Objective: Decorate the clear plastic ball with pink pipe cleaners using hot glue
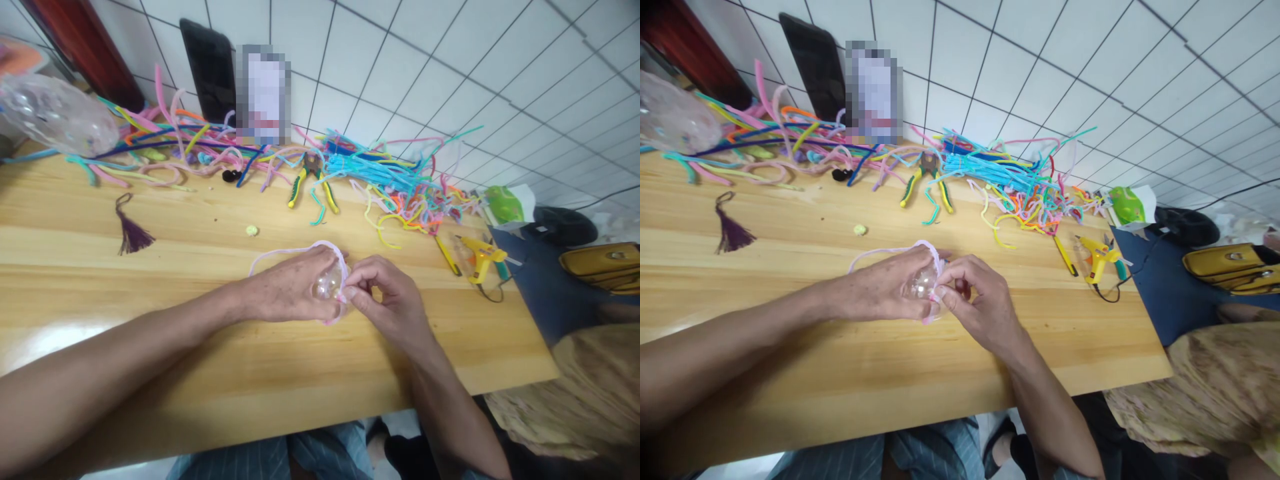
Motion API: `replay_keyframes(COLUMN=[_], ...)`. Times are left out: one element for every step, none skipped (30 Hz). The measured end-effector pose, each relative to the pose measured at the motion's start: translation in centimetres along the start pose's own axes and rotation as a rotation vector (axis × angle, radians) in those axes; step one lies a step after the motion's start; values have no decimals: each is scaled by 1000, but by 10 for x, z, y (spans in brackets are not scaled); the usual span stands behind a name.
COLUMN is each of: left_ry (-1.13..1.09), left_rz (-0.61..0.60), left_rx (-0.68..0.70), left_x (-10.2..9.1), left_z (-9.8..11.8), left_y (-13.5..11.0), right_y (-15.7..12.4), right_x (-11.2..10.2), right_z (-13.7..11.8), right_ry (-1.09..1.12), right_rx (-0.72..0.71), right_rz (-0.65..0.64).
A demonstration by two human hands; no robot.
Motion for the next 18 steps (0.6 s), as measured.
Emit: replay_keyframes(left_ry=[3, 7, 14, 19, 23, 24, 23, 20, 19, 20, 23, 27, 31, 34, 36, 36, 36, 36], left_rz=[-1, 2, 5, 10, 13, 13, 11, 9, 7, 3, -4, -9, -12, -12, -11, -12, -14, -16], left_rx=[8, 15, 21, 29, 36, 40, 43, 45, 47, 48, 47, 46, 44, 38, 29, 22, 19, 16], left_x=[0, 0, 0, 1, 1, 1, 1, 1, 1, 1, 1, 1, 1, 1, 1, 1, 0, 0], left_z=[-1, -2, -3, -4, -5, -6, -7, -7, -8, -8, -8, -8, -8, -8, -8, -7, -7, -6], left_y=[0, 0, 0, 0, 0, 0, 0, 0, 0, 0, 0, 0, 0, 0, 0, 0, -1, -1], right_y=[0, 0, -1, -1, -1, -1, -1, -1, -1, -1, -1, -1, -1, -1, -1, -1, -1, -1], right_x=[0, 0, 0, 0, 0, 0, 0, 0, 0, 1, 1, 1, 1, 0, 0, 0, -1, -1], right_z=[0, 0, 0, 1, 1, 2, 2, 2, 3, 3, 3, 3, 2, 2, 2, 1, 0, 0], right_ry=[-3, -8, -14, -21, -27, -29, -28, -24, -19, -14, -11, -8, -5, -4, -4, -3, -5, -8], right_rx=[-8, -17, -26, -35, -45, -55, -63, -66, -65, -62, -58, -54, -52, -49, -48, -50, -54, -61], right_rz=[0, 1, 1, 1, 1, 2, 1, 2, 3, 3, 2, 2, 2, 1, -3, -7, -12, -20])
Point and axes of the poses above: each hand's wrist, its own y-axis towards the middle knuckle, its own x-axis out of the palm, z = x × y, the point moved 2 cm from there along y, towards the middle knuckle, and after that the axes turned 4 degrees about -y, right-handed, at the moved point
